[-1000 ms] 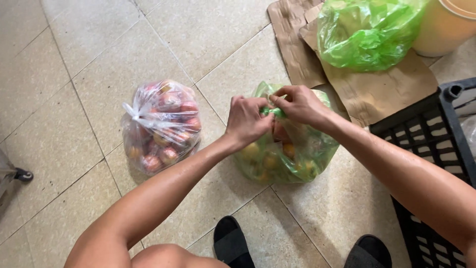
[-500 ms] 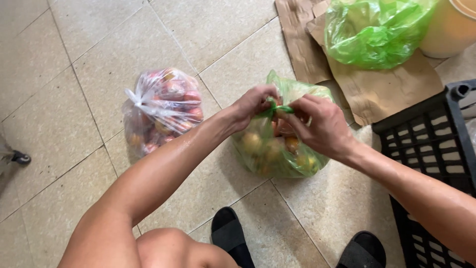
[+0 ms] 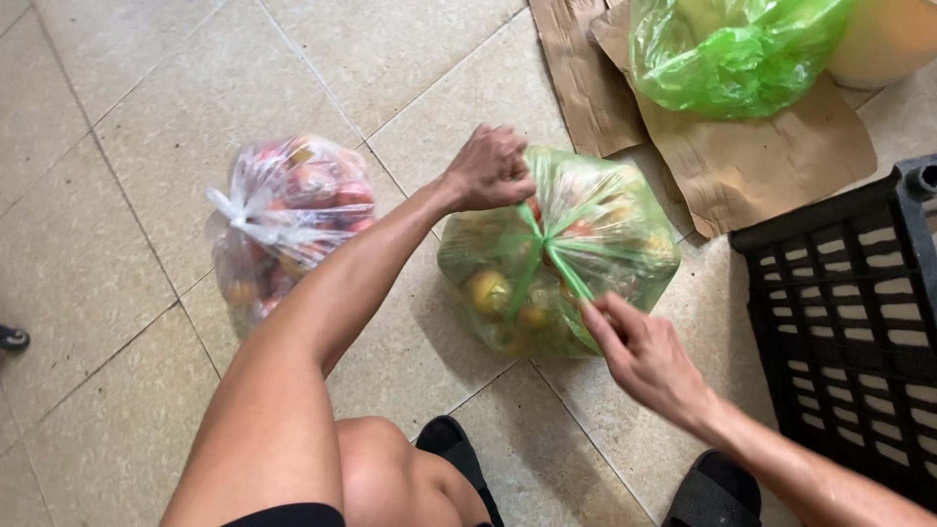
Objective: Organizing paper bread bags and packing fruit from a crate into plastic bags.
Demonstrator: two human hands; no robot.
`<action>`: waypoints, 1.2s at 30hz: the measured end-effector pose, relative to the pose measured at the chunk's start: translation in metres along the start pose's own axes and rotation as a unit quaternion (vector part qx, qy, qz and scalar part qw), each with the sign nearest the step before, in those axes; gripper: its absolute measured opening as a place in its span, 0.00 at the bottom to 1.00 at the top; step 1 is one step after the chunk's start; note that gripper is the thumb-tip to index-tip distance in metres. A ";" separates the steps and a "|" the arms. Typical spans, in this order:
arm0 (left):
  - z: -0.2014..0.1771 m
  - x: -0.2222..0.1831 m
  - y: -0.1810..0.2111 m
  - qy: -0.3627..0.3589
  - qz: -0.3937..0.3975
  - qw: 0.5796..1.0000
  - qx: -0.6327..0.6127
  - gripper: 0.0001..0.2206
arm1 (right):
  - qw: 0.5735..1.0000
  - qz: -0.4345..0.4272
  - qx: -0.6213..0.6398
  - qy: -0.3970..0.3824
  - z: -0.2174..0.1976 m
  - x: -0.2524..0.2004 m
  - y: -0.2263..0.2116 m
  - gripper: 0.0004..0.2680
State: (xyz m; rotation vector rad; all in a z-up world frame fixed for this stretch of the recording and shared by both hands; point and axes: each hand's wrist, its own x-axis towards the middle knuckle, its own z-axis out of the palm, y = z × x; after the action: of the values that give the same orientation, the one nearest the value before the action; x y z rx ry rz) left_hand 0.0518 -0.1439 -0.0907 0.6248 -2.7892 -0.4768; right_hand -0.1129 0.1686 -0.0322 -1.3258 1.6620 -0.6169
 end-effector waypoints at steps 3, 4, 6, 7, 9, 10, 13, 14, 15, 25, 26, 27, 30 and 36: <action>0.025 -0.010 -0.019 -0.052 -0.051 0.997 -0.022 0.16 | 1.000 0.030 -0.004 0.008 0.011 -0.028 0.015 0.11; 0.028 -0.012 -0.025 -0.081 -0.091 0.992 -0.036 0.16 | 0.999 0.024 -0.014 0.019 0.010 -0.034 0.015 0.11; 0.025 -0.015 -0.023 -0.053 -0.073 0.994 -0.061 0.17 | 1.000 0.004 -0.016 0.024 0.004 -0.030 0.012 0.10; 0.026 -0.018 -0.020 -0.023 -0.058 0.994 -0.087 0.19 | 0.999 -0.015 -0.020 0.027 0.001 -0.030 0.012 0.10; 0.032 -0.025 -0.030 -0.054 -0.136 0.980 -0.133 0.20 | 0.998 -0.055 -0.029 0.023 -0.013 -0.020 0.017 0.09; 0.038 -0.031 -0.032 -0.088 -0.210 0.957 -0.181 0.21 | 0.995 -0.091 -0.037 0.020 -0.019 -0.018 0.019 0.09; -0.006 -0.033 0.008 0.057 -0.223 0.878 -0.420 0.16 | 0.979 -0.165 -0.098 0.074 -0.044 0.000 -0.003 0.09; -0.024 -0.031 0.039 0.058 -0.223 0.879 -0.418 0.16 | 0.978 -0.168 -0.097 0.075 -0.049 0.012 -0.013 0.09; -0.043 -0.030 0.071 0.030 -0.223 0.852 -0.473 0.10 | 0.969 -0.185 -0.123 0.108 -0.053 0.023 -0.024 0.09; -0.074 -0.054 0.107 -0.011 -0.198 0.888 -0.416 0.11 | 0.947 -0.284 -0.086 0.126 -0.050 0.087 -0.092 0.12; -0.073 -0.054 0.107 -0.008 -0.197 0.889 -0.413 0.11 | 0.945 -0.288 -0.087 0.127 -0.050 0.087 -0.089 0.12; -0.072 -0.054 0.107 0.019 -0.237 0.875 -0.422 0.10 | 0.979 -0.190 0.048 0.061 -0.050 0.088 -0.086 0.18; -0.063 -0.054 0.104 0.049 -0.284 0.832 -0.475 0.09 | 0.986 -0.063 0.147 -0.043 -0.035 0.089 -0.071 0.19; -0.066 -0.057 0.106 0.068 -0.266 0.801 -0.531 0.11 | 0.905 0.000 0.425 -0.024 -0.005 0.112 -0.025 0.10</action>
State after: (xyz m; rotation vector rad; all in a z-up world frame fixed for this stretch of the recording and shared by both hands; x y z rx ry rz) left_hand 0.0826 -0.0443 -0.0011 1.0237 -1.6856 -1.8029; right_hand -0.1081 0.0550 -0.0466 -0.6837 1.1162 -1.1316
